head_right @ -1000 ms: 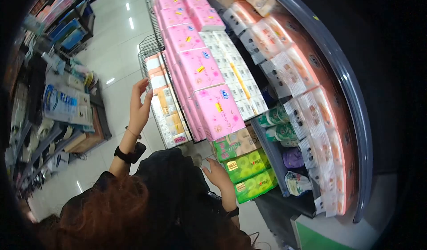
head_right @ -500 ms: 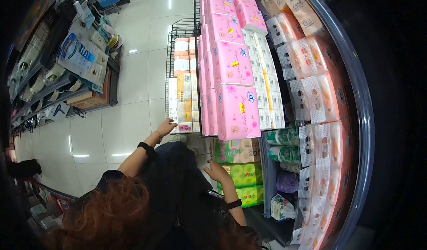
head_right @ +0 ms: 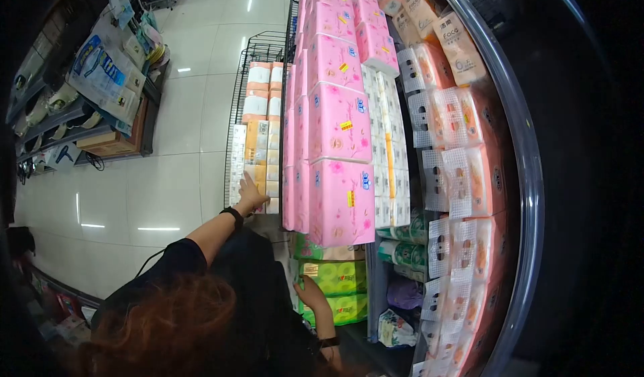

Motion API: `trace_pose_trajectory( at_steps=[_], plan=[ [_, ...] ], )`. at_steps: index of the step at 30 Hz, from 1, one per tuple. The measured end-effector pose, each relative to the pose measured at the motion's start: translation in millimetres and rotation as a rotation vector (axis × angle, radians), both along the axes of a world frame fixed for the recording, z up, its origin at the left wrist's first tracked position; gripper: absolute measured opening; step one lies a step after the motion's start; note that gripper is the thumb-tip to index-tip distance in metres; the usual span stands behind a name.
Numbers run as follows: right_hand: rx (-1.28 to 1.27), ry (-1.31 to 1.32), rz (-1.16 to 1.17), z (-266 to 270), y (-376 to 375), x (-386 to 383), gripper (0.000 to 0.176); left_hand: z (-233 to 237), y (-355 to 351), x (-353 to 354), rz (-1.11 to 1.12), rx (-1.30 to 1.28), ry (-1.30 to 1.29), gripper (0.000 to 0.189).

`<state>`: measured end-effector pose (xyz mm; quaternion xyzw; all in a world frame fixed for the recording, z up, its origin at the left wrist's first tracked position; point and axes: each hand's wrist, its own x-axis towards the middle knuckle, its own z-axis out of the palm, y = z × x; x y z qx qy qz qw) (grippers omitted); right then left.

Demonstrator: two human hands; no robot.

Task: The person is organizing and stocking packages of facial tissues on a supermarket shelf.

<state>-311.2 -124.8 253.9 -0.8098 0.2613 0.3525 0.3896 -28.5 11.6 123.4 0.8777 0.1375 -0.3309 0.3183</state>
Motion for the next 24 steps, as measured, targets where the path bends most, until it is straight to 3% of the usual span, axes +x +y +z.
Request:
trace_pose_trajectory(
  at_steps=[3,8,16,24],
  plan=[
    [0.008,0.01,0.005,-7.6,2.0,-2.8,0.058,-11.3,2.7,-0.8,0.013,0.015,-0.008,0.128],
    [0.022,-0.031,0.116,-35.6,-5.9,3.2,0.056,-22.0,20.9,0.6,-0.149,-0.008,0.023,0.13],
    [-0.105,-0.113,-0.002,-31.9,-19.9,18.5,0.053,-37.9,27.2,-8.3,-0.059,-0.043,-0.087,0.131],
    [0.023,-0.015,-0.025,-33.9,-8.9,17.0,0.053,-31.1,35.6,-8.9,-0.04,-0.082,-0.116,0.126]
  ],
)
